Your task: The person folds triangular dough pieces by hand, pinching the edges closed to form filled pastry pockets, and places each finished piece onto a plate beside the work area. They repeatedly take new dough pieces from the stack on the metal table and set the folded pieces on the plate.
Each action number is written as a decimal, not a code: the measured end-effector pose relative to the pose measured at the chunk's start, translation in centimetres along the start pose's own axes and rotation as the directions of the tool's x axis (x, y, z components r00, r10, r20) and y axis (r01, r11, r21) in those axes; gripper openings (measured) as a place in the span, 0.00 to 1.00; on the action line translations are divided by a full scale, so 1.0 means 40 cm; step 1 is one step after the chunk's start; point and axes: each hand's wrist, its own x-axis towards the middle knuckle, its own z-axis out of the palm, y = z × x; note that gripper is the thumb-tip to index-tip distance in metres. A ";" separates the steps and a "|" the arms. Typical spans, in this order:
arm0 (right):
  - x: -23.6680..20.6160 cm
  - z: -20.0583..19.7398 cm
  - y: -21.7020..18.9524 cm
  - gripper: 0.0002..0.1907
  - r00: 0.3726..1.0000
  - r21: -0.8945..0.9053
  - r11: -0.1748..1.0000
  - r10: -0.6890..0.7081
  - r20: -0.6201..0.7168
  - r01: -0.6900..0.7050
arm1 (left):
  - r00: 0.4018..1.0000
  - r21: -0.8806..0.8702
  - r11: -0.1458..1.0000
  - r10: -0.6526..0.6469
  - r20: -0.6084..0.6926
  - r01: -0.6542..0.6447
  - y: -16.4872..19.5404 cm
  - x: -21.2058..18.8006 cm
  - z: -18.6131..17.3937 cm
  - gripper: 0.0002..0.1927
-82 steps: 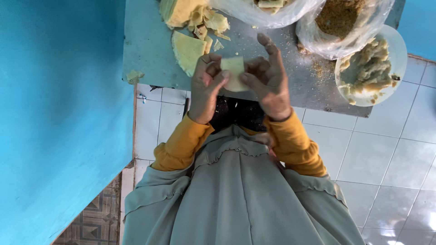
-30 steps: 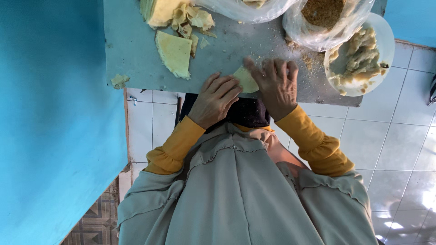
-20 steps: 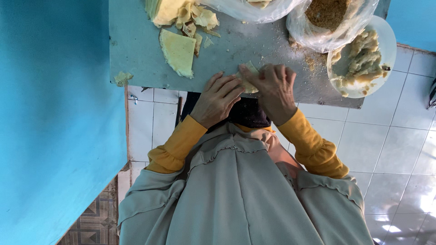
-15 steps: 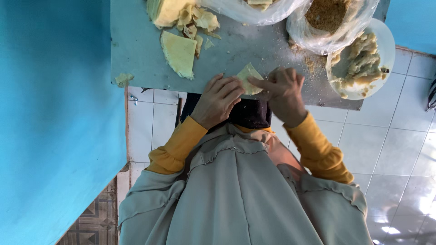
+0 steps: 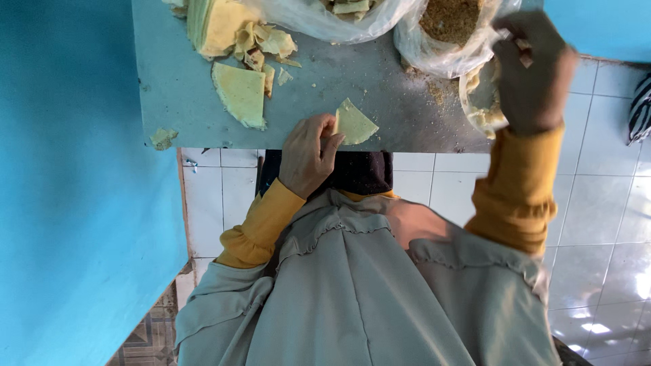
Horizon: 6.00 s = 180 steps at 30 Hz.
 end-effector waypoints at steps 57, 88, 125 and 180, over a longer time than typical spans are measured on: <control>-0.155 0.274 -0.233 0.23 0.954 0.076 0.992 0.077 0.290 -0.103 | 0.999 -0.158 0.986 -0.040 0.033 0.045 0.028 -0.013 -0.020 0.10; -0.158 0.318 -0.239 0.23 0.943 0.078 0.964 -0.265 0.203 0.255 | 0.936 0.326 0.879 0.308 0.171 -0.349 -0.037 0.022 0.027 0.14; -0.125 0.339 -0.226 0.36 0.931 -0.410 0.852 -0.210 0.299 0.324 | 0.978 0.649 0.732 0.161 0.130 -0.207 -0.043 0.096 0.059 0.31; -0.112 0.273 -0.292 0.14 0.969 -0.003 0.970 -0.244 0.040 0.244 | 0.917 0.370 0.925 0.069 -0.394 0.090 -0.092 0.018 -0.169 0.21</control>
